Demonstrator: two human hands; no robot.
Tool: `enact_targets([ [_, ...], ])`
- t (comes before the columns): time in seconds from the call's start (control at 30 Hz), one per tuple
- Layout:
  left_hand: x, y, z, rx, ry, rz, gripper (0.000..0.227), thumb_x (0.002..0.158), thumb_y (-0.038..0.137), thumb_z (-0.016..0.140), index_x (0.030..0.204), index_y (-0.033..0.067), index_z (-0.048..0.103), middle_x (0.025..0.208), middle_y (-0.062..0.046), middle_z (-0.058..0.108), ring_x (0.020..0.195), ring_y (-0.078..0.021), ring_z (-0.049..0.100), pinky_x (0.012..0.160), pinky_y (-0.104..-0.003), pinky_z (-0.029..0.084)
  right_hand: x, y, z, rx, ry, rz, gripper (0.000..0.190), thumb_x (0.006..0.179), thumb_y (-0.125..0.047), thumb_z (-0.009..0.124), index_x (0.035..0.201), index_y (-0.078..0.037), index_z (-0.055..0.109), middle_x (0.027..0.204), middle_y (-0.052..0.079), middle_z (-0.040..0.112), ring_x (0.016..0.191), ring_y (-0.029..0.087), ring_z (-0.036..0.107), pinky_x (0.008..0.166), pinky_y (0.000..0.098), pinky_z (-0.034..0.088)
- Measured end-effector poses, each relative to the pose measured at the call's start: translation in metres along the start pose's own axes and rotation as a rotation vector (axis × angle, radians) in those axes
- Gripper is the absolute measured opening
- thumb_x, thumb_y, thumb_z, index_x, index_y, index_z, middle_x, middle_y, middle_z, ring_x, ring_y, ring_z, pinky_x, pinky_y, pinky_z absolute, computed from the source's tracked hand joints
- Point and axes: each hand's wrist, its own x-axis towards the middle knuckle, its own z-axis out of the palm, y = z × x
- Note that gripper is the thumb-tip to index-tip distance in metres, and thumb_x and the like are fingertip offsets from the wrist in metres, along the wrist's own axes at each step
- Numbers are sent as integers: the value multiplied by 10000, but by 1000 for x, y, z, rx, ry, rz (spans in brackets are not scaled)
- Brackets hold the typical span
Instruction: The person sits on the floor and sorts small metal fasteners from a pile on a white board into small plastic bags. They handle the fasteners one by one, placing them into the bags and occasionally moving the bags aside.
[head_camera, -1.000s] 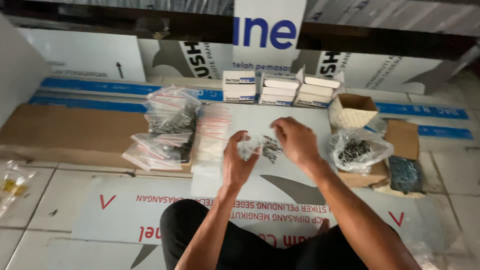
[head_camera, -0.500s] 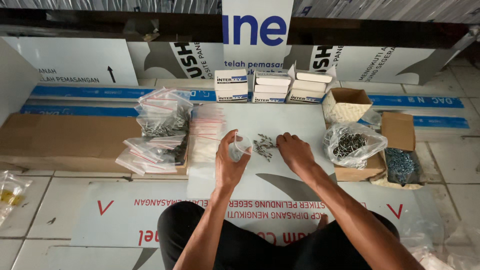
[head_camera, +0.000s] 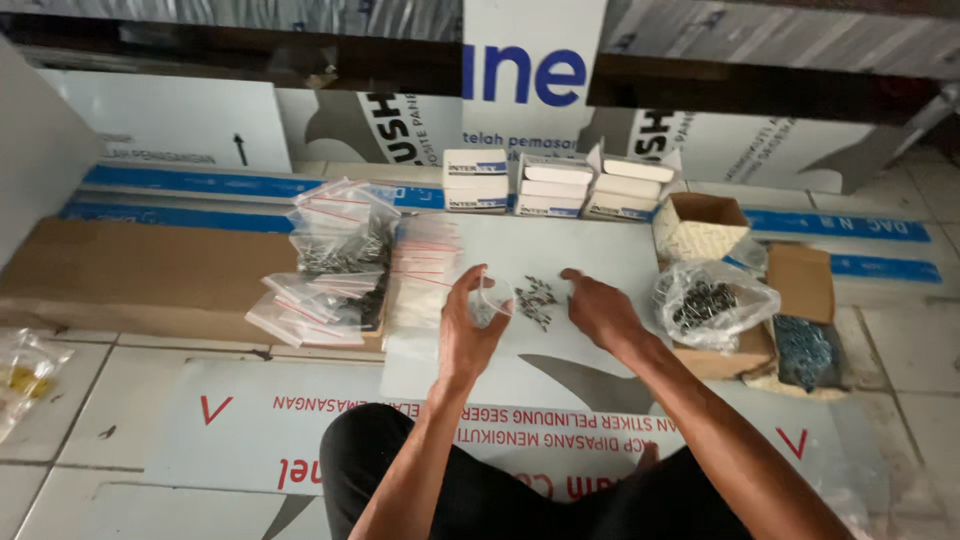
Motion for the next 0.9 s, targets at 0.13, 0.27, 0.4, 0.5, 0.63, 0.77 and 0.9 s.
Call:
enact_targets([
  [0.13, 3, -8, 3, 6, 3, 30, 678, 743, 260, 843, 1360, 203, 568, 1123, -62, 729, 1194, -279, 653, 1083, -459, 461, -22, -29, -26, 495, 196, -55, 360, 932, -255, 602, 1285, -226, 666, 987, 158, 727, 882, 318, 707, 791, 463, 555],
  [0.27, 3, -7, 9, 17, -19, 24, 692, 737, 287, 846, 1360, 185, 564, 1137, -44, 718, 1208, -253, 648, 1090, -457, 456, -33, -79, -46, 793, 212, -314, 309, 926, -129, 697, 1225, -57, 669, 946, 149, 727, 758, 204, 669, 723, 357, 588],
  [0.4, 3, -4, 9, 30, -13, 37, 718, 734, 279, 837, 1373, 158, 532, 1196, -74, 702, 1212, -276, 646, 1087, -481, 453, -38, -122, -64, 323, 134, -244, 263, 943, -234, 637, 1200, -242, 692, 971, 22, 739, 715, 173, 734, 716, 359, 604],
  [0.5, 2, 1, 3, -1, -11, 38, 711, 723, 235, 837, 1355, 121, 531, 1165, -121, 708, 1194, -330, 652, 1086, -512, 458, -43, -124, -65, 246, 129, -369, 307, 1016, -148, 544, 1297, -131, 667, 1057, 109, 692, 873, 305, 724, 801, 479, 584],
  [0.63, 4, -6, 0, -7, -15, 14, 647, 757, 297, 838, 1330, 177, 561, 1122, -46, 725, 1184, -260, 666, 1080, -440, 469, -28, -95, -67, 366, 180, -264, 293, 1021, -245, 553, 1277, -251, 695, 1052, 61, 699, 976, 294, 712, 881, 508, 555],
  [0.77, 4, 4, -6, -74, -36, -44, 647, 761, 306, 826, 1341, 207, 555, 1153, -22, 724, 1230, -251, 644, 1104, -446, 455, 21, -7, -12, -75, 180, -79, 252, 1013, -355, 529, 1176, -238, 682, 1045, 43, 716, 999, 329, 705, 868, 546, 562],
  [0.9, 3, 5, -7, -126, -21, -63, 642, 776, 289, 828, 1352, 213, 555, 1171, -36, 722, 1237, -263, 643, 1101, -457, 451, 8, 5, 11, -70, 26, -66, 428, 956, -303, 604, 1377, -228, 591, 1267, 65, 640, 1208, 320, 618, 944, 562, 539],
])
